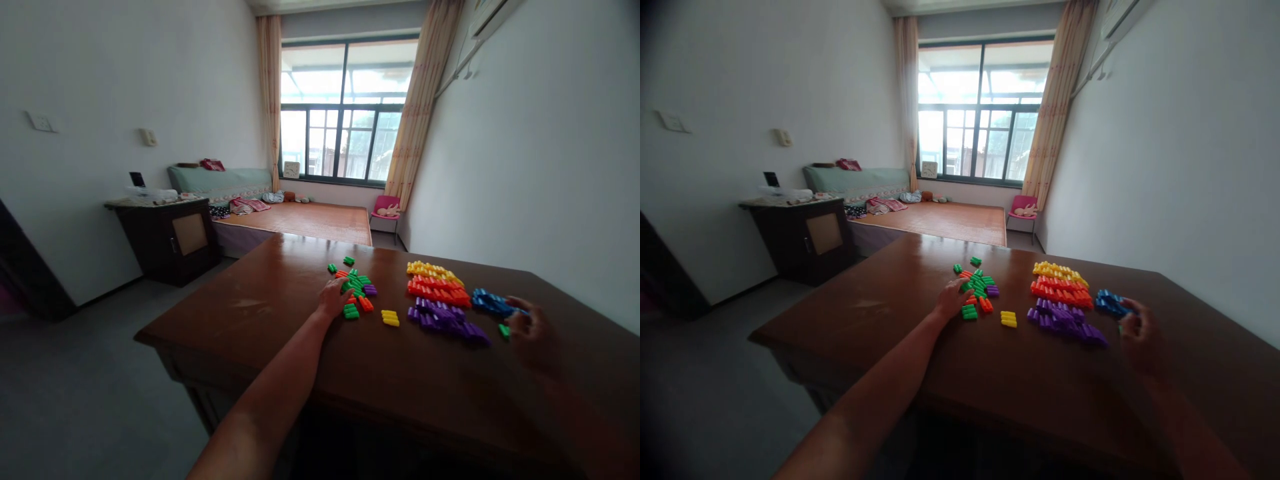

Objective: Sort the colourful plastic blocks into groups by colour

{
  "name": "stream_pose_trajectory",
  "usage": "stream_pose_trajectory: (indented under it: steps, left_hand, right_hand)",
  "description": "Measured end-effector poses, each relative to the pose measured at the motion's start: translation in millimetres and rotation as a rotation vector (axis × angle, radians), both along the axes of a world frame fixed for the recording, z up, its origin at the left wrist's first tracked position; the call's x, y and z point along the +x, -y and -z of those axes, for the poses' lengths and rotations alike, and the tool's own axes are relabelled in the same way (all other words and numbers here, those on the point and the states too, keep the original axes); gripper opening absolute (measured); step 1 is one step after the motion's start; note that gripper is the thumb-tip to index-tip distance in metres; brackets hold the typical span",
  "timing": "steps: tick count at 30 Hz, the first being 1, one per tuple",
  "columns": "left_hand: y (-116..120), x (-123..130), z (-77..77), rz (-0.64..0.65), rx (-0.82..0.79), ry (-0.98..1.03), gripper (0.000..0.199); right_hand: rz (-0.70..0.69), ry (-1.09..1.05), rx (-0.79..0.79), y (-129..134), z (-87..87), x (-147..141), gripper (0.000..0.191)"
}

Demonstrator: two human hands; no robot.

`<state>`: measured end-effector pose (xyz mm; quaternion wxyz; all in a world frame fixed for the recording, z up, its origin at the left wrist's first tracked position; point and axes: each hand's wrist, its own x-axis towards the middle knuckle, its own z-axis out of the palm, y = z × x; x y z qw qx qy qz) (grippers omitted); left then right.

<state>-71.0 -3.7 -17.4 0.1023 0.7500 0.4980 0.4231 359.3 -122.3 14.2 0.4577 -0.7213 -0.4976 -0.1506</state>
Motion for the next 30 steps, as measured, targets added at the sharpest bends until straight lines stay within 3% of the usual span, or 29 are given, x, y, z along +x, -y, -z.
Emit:
stream_pose_trajectory:
  steps: [3, 7, 9, 12, 15, 21, 28, 30]
  left_hand:
    - [2, 1, -2.4, 0.022, 0.012, -0.037, 0.038]
    - [8, 5, -5.2, 0.197, 0.078, -0.021, 0.049]
    - [12, 8, -7.4, 0.270, 0.106, 0.004, 0.056]
    - [20, 13, -13.2, 0.327, 0.123, 0.005, 0.060]
    - [30, 20, -21.1, 0.384, 0.122, -0.033, 0.062]
    - [38, 28, -27.8, 0.473, 0.114, -0.138, 0.062]
    - [11, 8, -14.0, 0.130, 0.105, -0.002, 0.032]
    - [4, 3, -11.2, 0.087, 0.110, 0.007, 0.028]
  right_hand:
    - [-0.369, -0.103, -0.079, -17, -17.1, -83, 0.039]
    - [-0.763, -0.207, -0.161, -37, -13.8, -185, 0.039]
    - [-0.846, -0.253, -0.177, -45, -5.2, -220, 0.040]
    - [-0.881, -0.338, -0.172, -52, 8.5, -248, 0.040]
    - [-0.887, -0.429, -0.165, -52, 17.8, -252, 0.038]
    - [-0.923, -0.528, -0.132, -48, 20.8, -231, 0.039]
    - [-0.830, -0.648, -0.031, -52, 11.6, -191, 0.042]
    - [-0.827, -0.659, -0.017, -49, 9.2, -175, 0.043]
